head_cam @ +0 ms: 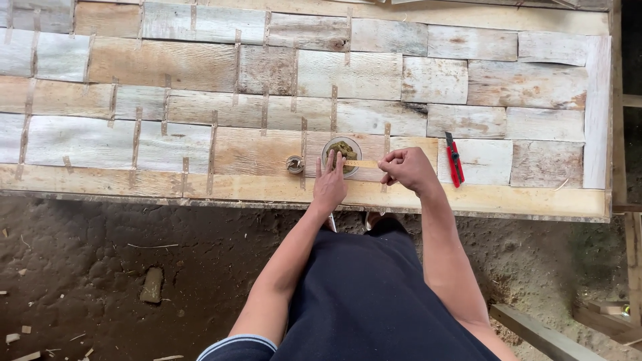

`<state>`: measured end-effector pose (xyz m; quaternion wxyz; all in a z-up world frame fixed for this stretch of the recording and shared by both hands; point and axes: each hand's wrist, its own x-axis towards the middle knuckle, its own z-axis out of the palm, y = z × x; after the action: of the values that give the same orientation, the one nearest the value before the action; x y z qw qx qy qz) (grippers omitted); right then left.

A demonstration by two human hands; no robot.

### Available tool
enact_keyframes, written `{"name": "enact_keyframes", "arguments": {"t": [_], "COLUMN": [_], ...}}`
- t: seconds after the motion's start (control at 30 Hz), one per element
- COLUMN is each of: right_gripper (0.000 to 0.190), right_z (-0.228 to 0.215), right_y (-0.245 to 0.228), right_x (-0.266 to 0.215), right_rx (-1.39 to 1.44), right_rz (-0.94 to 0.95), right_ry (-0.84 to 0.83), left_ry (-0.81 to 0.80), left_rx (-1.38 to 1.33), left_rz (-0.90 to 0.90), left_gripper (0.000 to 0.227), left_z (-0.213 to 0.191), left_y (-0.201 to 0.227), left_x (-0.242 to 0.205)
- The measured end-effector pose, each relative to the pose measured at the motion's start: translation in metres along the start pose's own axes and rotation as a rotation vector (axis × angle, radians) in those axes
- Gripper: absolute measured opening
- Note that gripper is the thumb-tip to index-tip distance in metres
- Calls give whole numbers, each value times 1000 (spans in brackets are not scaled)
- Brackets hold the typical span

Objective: Applying thin adhesive strips or wood veneer to a larger wooden panel using glue and a utility knife for precision.

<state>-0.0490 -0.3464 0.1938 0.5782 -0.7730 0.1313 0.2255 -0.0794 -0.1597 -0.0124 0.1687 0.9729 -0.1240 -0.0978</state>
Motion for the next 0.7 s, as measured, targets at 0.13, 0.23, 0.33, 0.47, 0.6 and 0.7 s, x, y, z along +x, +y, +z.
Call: {"name": "enact_keyframes", "arguments": {"t": [0.13, 0.23, 0.33, 0.47, 0.6, 0.7], "right_gripper": [15, 12, 11, 11, 20, 28], "right_z": [-1, -4, -9, -12, -10, -8], "right_y": [-2, -8, -22, -41, -45, -42], "right_x": [-1, -5, -9, -18, -22, -17], "right_rx": [44, 88, 93, 60, 23, -49], "right_rz": [-18, -25, -74, -125, -139, -192], "right_ry": [-25, -24, 10, 7, -38, -41], "left_ry": [-33, -51, -49, 108, 559, 632], "left_rx": [-34, -63, -39, -189, -424, -732], "left_rz": [-3, -15, -12, 8, 72, 227], "left_gripper": [89, 92, 92, 79, 46, 34], "left_z": [-5, -5, -7, -11, -29, -49], "left_y": [-1, 1, 2, -9, -14, -1], "left_x": [3, 1, 2, 6, 19, 45]}}
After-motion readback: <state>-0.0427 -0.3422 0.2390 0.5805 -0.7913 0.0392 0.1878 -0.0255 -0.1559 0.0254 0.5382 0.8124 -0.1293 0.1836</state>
